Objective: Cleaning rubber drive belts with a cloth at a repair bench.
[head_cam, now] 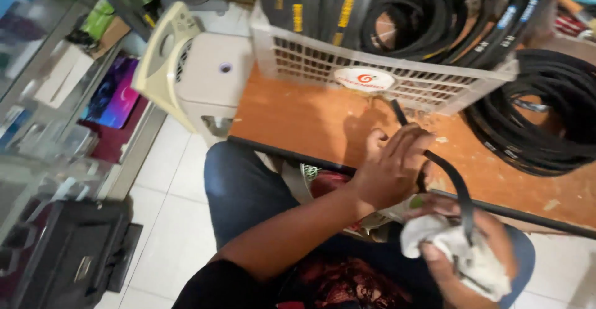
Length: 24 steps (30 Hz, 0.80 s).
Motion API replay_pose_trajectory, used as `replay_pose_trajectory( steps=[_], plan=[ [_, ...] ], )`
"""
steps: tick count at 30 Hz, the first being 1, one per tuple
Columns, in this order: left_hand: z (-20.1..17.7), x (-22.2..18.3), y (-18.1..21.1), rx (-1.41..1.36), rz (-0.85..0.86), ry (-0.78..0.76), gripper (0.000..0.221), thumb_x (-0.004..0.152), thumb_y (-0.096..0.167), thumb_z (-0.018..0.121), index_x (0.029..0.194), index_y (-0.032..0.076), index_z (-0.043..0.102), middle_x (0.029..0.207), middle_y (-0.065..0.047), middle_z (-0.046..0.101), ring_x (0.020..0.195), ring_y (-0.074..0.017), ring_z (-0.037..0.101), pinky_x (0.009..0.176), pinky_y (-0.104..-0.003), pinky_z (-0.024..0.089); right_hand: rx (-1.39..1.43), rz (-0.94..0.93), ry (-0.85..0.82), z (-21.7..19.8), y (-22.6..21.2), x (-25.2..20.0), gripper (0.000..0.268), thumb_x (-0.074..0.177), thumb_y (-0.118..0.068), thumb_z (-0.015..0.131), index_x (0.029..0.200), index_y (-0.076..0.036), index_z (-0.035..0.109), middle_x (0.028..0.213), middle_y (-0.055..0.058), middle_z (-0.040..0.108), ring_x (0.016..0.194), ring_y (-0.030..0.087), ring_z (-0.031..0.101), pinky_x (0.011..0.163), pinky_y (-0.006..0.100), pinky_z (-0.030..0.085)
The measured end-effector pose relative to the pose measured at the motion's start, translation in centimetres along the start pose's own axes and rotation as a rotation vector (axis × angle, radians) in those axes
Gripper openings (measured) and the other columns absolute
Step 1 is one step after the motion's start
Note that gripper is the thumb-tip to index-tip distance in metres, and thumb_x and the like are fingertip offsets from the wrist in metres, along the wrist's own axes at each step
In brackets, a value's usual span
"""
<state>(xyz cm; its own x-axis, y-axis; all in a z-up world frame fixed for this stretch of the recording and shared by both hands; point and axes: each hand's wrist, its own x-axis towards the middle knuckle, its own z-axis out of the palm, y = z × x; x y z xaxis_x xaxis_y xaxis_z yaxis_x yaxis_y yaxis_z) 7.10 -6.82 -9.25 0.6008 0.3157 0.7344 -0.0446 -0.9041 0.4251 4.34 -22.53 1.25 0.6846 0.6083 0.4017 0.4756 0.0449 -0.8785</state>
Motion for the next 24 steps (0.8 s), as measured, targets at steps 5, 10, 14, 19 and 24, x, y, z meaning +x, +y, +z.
replay_pose_trajectory(
  steps=[5, 10, 14, 19, 24],
  plan=[
    [0.8, -0.3, -1.2, -0.168, 0.056, -0.066, 0.035, 0.105, 0.023, 0.054, 0.137, 0.011, 0.051, 0.136, -0.008, 0.063, 0.135, -0.0288, 0.064, 0.106, -0.054, 0.044, -0.450, -0.034, 0.032, -2.5, 1.2, 1.8, 0.035, 0.070, -0.026, 0.077, 0.092, -0.001, 0.066, 0.097, 0.015, 0.076, 0.085, 0.020, 0.072, 0.096, 0.029, 0.047],
    [2.4, -0.6, -3.2, -0.523, 0.248, -0.059, 0.036, 0.104, 0.010, 0.060, 0.132, -0.007, 0.047, 0.136, -0.028, 0.057, 0.134, -0.0440, 0.058, 0.111, -0.057, 0.056, -0.203, 0.009, 0.098, -3.4, 2.2, 4.1, 0.119, 0.072, 0.001, 0.075, 0.176, -0.001, 0.017, 0.114, 0.021, 0.054, 0.093, 0.026, 0.059, 0.092, 0.034, 0.050],
    [5.1, -2.2, -5.5, -0.244, 0.228, -0.310, 0.074, 0.083, 0.035, 0.087, 0.143, 0.019, 0.045, 0.159, -0.002, 0.050, 0.155, -0.0229, 0.048, 0.128, -0.060, 0.026, 0.007, 0.208, -0.286, -4.8, 4.0, 6.0, 0.127, 0.054, -0.004, 0.081, 0.169, -0.009, 0.027, 0.093, 0.016, 0.065, 0.065, 0.018, 0.066, 0.060, 0.029, 0.053],
    [3.2, -1.4, -4.0, -0.300, 0.185, -0.144, 0.046, 0.095, 0.023, 0.075, 0.134, 0.006, 0.057, 0.142, -0.010, 0.066, 0.138, -0.0245, 0.063, 0.121, -0.071, 0.038, -0.139, 0.085, -0.099, -3.5, 3.1, 7.3, 0.090, 0.076, -0.010, 0.070, 0.160, 0.009, 0.045, 0.098, 0.017, 0.065, 0.074, 0.016, 0.060, 0.064, 0.025, 0.049],
    [1.5, -1.1, -3.5, -0.333, 0.111, -0.149, 0.028, 0.096, 0.022, 0.070, 0.119, 0.009, 0.062, 0.126, -0.008, 0.073, 0.126, -0.0259, 0.069, 0.121, -0.055, 0.031, -0.497, -0.389, 0.135, -2.0, 4.2, 8.4, 0.063, 0.095, 0.016, 0.065, 0.154, 0.023, 0.046, 0.151, 0.042, 0.052, 0.136, 0.050, 0.055, 0.122, 0.052, 0.043]
  ],
)
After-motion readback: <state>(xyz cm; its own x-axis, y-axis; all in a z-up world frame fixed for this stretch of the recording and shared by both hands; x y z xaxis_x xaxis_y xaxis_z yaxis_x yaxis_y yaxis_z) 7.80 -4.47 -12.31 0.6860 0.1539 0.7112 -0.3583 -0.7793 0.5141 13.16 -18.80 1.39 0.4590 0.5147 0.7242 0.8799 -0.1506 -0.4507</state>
